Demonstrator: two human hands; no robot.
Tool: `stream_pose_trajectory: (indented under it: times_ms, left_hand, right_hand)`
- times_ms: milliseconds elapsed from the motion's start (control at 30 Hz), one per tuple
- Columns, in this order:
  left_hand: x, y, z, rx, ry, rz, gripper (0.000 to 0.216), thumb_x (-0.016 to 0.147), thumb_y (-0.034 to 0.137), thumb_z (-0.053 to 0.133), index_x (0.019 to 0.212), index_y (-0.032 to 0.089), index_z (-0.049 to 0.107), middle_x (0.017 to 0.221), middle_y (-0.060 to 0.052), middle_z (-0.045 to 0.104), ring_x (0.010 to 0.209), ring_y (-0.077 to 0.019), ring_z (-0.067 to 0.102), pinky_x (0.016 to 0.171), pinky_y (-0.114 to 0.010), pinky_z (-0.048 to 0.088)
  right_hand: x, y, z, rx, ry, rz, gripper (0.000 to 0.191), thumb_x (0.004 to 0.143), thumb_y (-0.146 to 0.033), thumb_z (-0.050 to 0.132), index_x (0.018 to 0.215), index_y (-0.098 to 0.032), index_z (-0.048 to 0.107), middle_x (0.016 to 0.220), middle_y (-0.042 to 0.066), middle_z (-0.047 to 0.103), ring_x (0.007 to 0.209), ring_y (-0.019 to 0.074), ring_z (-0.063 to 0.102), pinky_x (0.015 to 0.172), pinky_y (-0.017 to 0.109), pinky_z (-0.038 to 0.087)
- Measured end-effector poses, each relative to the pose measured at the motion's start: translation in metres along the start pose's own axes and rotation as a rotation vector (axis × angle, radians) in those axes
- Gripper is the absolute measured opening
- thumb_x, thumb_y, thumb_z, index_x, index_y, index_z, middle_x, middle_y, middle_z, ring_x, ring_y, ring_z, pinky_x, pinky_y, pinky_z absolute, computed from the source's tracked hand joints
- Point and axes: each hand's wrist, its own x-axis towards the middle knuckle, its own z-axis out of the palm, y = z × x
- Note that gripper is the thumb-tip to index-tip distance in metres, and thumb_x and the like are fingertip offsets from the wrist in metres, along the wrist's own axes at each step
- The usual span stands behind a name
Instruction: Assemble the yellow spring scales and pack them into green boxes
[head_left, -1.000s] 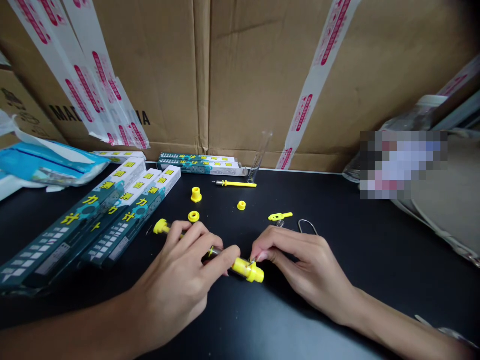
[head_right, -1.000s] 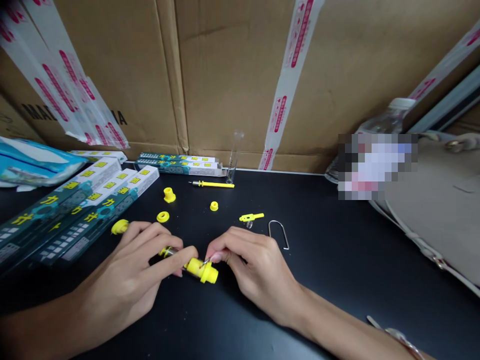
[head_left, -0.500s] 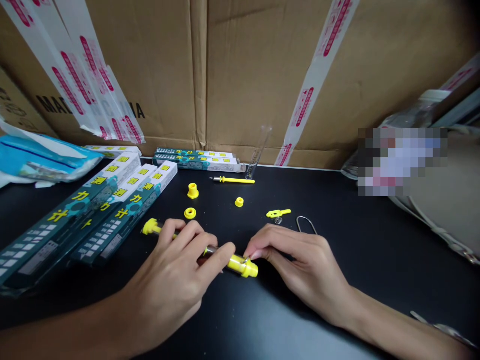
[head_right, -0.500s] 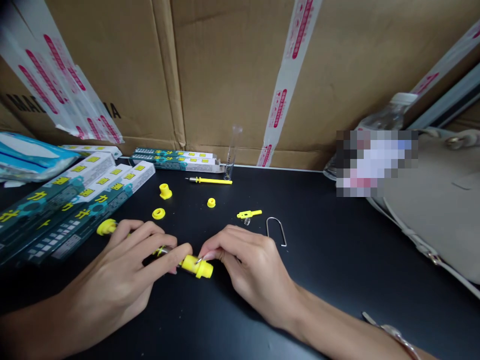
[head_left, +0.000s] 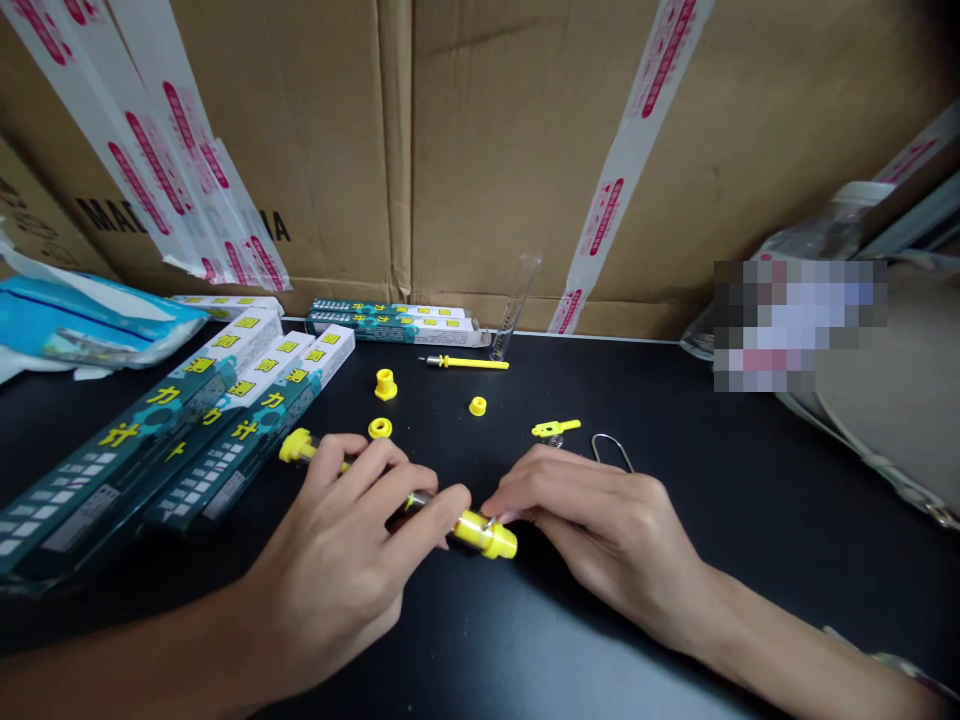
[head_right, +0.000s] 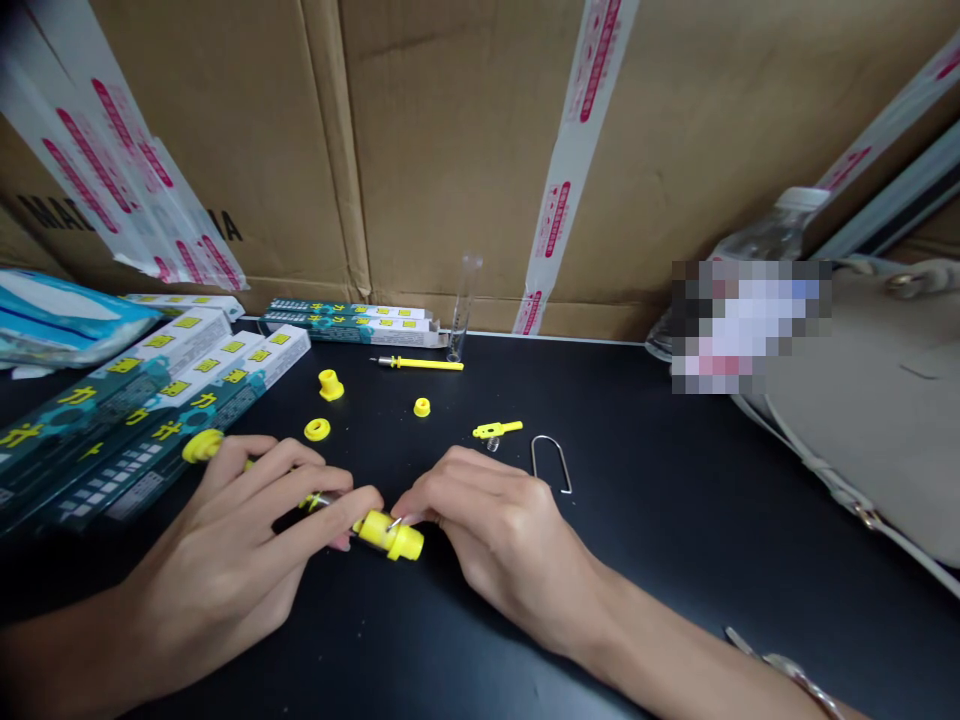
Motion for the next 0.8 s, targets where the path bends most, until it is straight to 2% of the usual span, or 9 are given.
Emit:
stream_pose_trajectory:
  times_ms: [233, 333, 400, 467, 533, 633, 700, 800]
  left_hand:
    - [0.0016, 0.0016, -0.0031, -0.131, 0.051, -0.064, 0.033, 0.090, -0.002, 0.042, 0.104, 0.018, 0.064, 0.084, -0.002, 0.068, 0.073, -0.0195, 0.056, 0.070, -0.037, 0.030]
    - [0.0040, 0.0031, -0.0057, -0.132, 0.081, -0.054, 0.026, 0.094, 0.002, 0.043, 0.103, 0.015, 0.064, 0.079, -0.003, 0.067, 0.069, -0.0191, 0.056, 0.066, -0.036, 0.031]
    - [0.0047, 0.0039, -0.0067, -0.107, 0.088, -0.024, 0.024, 0.096, 0.005, 0.043, 0.105, 0.012, 0.063, 0.078, -0.004, 0.067, 0.067, -0.0194, 0.056, 0.064, -0.035, 0.032]
    - [0.0044, 0.0039, -0.0064, -0.076, 0.103, -0.005, 0.023, 0.098, 0.009, 0.042, 0.109, 0.011, 0.062, 0.078, -0.005, 0.067, 0.065, -0.0192, 0.055, 0.062, -0.035, 0.033]
    - [0.0035, 0.0032, -0.0052, -0.053, 0.127, -0.008, 0.023, 0.100, 0.012, 0.042, 0.111, 0.010, 0.061, 0.077, -0.004, 0.067, 0.062, -0.0186, 0.054, 0.059, -0.034, 0.034]
    - [0.0029, 0.0019, -0.0042, -0.024, 0.147, -0.009, 0.022, 0.101, 0.013, 0.040, 0.110, 0.010, 0.060, 0.075, -0.004, 0.067, 0.060, -0.0182, 0.056, 0.056, -0.033, 0.035]
    - [0.0035, 0.0019, -0.0049, -0.007, 0.135, 0.007, 0.021, 0.101, 0.013, 0.040, 0.110, 0.010, 0.059, 0.075, -0.004, 0.068, 0.060, -0.0182, 0.058, 0.056, -0.033, 0.036]
    - [0.0052, 0.0030, -0.0065, 0.021, 0.117, 0.012, 0.021, 0.102, 0.016, 0.040, 0.109, 0.010, 0.059, 0.075, -0.004, 0.069, 0.060, -0.0187, 0.060, 0.055, -0.034, 0.037]
  right_hand:
    - [-0.0002, 0.0010, -0.0004, 0.034, -0.009, -0.066, 0.030, 0.095, 0.000, 0.046, 0.116, -0.014, 0.063, 0.103, 0.007, 0.071, 0.092, 0.0165, 0.063, 0.084, 0.031, 0.051]
    - [0.0020, -0.0001, -0.0024, 0.078, -0.027, -0.008, 0.031, 0.103, -0.019, 0.042, 0.130, -0.016, 0.056, 0.109, 0.009, 0.070, 0.099, 0.0176, 0.062, 0.087, 0.031, 0.051]
    - [0.0032, -0.0010, -0.0040, 0.113, -0.035, 0.035, 0.040, 0.104, -0.039, 0.038, 0.135, -0.017, 0.053, 0.109, 0.009, 0.069, 0.101, 0.0186, 0.062, 0.089, 0.031, 0.052]
    - [0.0043, -0.0022, -0.0050, 0.150, -0.039, 0.045, 0.056, 0.099, -0.058, 0.037, 0.135, -0.018, 0.052, 0.109, 0.009, 0.069, 0.101, 0.0199, 0.064, 0.088, 0.031, 0.053]
    - [0.0053, -0.0036, -0.0046, 0.137, -0.036, 0.016, 0.066, 0.089, -0.066, 0.050, 0.135, -0.019, 0.051, 0.113, 0.009, 0.068, 0.102, 0.0215, 0.064, 0.089, 0.032, 0.054]
    - [0.0069, -0.0055, -0.0012, 0.038, -0.030, -0.011, 0.063, 0.082, -0.046, 0.074, 0.134, -0.019, 0.050, 0.118, 0.009, 0.068, 0.103, 0.0216, 0.063, 0.091, 0.032, 0.053]
    - [0.0078, -0.0064, 0.0016, 0.009, -0.001, -0.013, 0.054, 0.083, -0.031, 0.077, 0.130, -0.018, 0.054, 0.113, 0.008, 0.070, 0.101, 0.0203, 0.062, 0.090, 0.032, 0.053]
    - [0.0085, -0.0075, 0.0041, 0.017, 0.073, -0.047, 0.042, 0.084, -0.022, 0.075, 0.123, -0.015, 0.061, 0.109, 0.008, 0.072, 0.104, 0.0208, 0.062, 0.093, 0.034, 0.052]
